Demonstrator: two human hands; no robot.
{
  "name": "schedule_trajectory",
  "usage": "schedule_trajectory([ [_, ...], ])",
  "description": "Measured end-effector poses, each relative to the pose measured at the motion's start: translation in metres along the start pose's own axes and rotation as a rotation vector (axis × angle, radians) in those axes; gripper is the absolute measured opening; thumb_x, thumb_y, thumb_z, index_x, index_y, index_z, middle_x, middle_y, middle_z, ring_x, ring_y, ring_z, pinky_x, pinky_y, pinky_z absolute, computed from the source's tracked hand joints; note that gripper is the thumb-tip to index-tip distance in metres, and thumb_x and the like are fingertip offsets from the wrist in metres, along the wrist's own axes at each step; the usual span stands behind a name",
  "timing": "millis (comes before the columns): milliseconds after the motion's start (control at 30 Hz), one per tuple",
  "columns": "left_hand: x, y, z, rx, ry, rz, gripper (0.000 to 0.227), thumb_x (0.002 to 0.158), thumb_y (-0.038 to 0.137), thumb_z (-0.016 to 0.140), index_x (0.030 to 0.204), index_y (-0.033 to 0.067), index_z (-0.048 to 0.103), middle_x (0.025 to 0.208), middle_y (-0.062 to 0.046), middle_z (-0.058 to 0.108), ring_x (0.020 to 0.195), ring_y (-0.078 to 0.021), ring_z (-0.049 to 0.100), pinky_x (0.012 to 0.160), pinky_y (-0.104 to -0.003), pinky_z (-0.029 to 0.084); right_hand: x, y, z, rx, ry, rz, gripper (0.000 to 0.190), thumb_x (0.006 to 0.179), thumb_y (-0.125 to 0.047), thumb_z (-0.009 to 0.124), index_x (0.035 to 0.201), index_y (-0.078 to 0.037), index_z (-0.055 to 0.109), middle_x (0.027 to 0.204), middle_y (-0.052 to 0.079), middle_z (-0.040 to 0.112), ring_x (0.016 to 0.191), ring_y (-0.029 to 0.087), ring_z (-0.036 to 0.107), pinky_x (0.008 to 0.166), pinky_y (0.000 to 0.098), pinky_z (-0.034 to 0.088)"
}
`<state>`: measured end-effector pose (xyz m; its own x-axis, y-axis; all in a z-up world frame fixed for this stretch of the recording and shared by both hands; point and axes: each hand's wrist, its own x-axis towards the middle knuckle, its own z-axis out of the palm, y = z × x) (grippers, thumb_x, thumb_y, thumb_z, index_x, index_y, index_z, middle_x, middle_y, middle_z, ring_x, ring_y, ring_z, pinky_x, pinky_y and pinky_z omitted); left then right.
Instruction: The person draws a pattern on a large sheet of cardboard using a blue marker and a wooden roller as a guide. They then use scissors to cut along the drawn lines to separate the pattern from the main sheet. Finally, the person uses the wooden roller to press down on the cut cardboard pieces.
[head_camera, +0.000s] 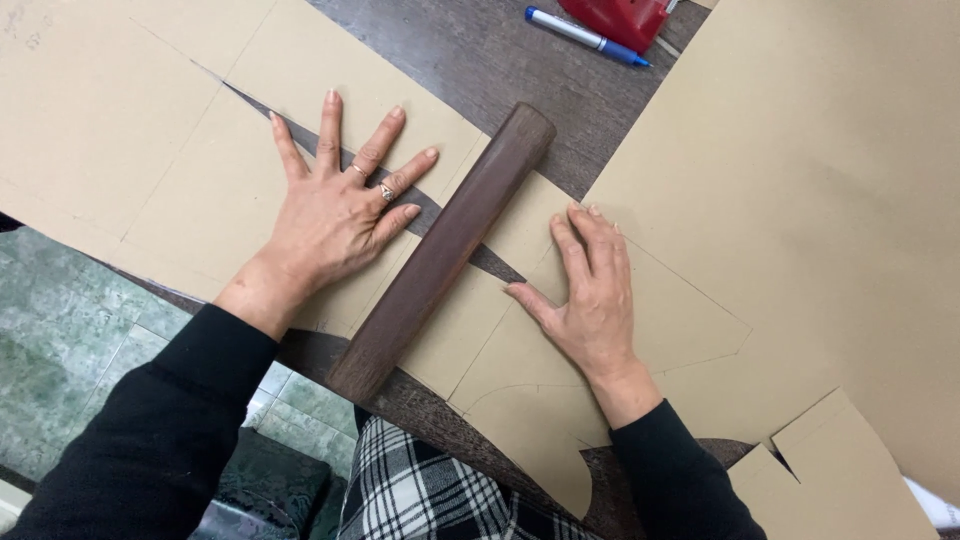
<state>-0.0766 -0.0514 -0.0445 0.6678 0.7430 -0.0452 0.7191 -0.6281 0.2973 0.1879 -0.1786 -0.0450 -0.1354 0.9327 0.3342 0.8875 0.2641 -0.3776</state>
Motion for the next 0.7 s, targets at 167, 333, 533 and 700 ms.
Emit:
schedule_trajectory([
  [167,0.0002,0.0013,-0.0005,0.01,0.007,-0.013,0.057,0.098,0.06,0.019,0.151,0.0405,0.019,0.161,0.0,0.012,0.142,-0.0472,-0.006,0.097,-0.081,-0.009,-0.0024,0.0017,0.0018,0.001,-0.018,0.026,0.066,0.082,-0.038,0.079,0.13,-0.001,0.053,0.135,0.02,0.048,0.129,0.038,0.046,0.111,0.0533,0.037],
  [333,-0.0008,0.0012,0.0019,0.019,0.052,-0.004,0.055,0.1,0.057,0.023,0.152,0.0393,0.024,0.161,0.001,0.014,0.142,-0.0472,-0.003,0.097,-0.082,-0.005,0.0034,-0.0043,-0.0011,0.047,-0.002,0.087,0.03,0.095,-0.007,0.056,0.124,0.001,0.059,0.132,0.02,0.053,0.129,0.038,0.047,0.111,0.0513,0.036],
  [533,-0.0001,0.0024,0.0008,0.007,0.027,-0.022,0.055,0.099,0.058,0.021,0.151,0.0397,0.024,0.161,0.001,0.014,0.142,-0.046,-0.005,0.098,-0.081,-0.007,-0.0017,0.0018,0.0046,0.037,0.009,0.078,0.027,0.099,-0.001,0.05,0.125,-0.002,0.059,0.134,0.017,0.052,0.13,0.038,0.048,0.11,0.0516,0.037],
  [700,-0.0012,0.0017,0.002,0.017,0.064,-0.001,0.054,0.1,0.057,0.023,0.151,0.0385,0.025,0.161,-0.001,0.017,0.142,-0.0476,-0.001,0.098,-0.082,-0.004,-0.0003,0.0015,0.0042,0.036,0.023,0.065,0.026,0.099,-0.001,0.051,0.124,0.0,0.06,0.131,0.018,0.053,0.127,0.039,0.049,0.11,0.0501,0.038],
])
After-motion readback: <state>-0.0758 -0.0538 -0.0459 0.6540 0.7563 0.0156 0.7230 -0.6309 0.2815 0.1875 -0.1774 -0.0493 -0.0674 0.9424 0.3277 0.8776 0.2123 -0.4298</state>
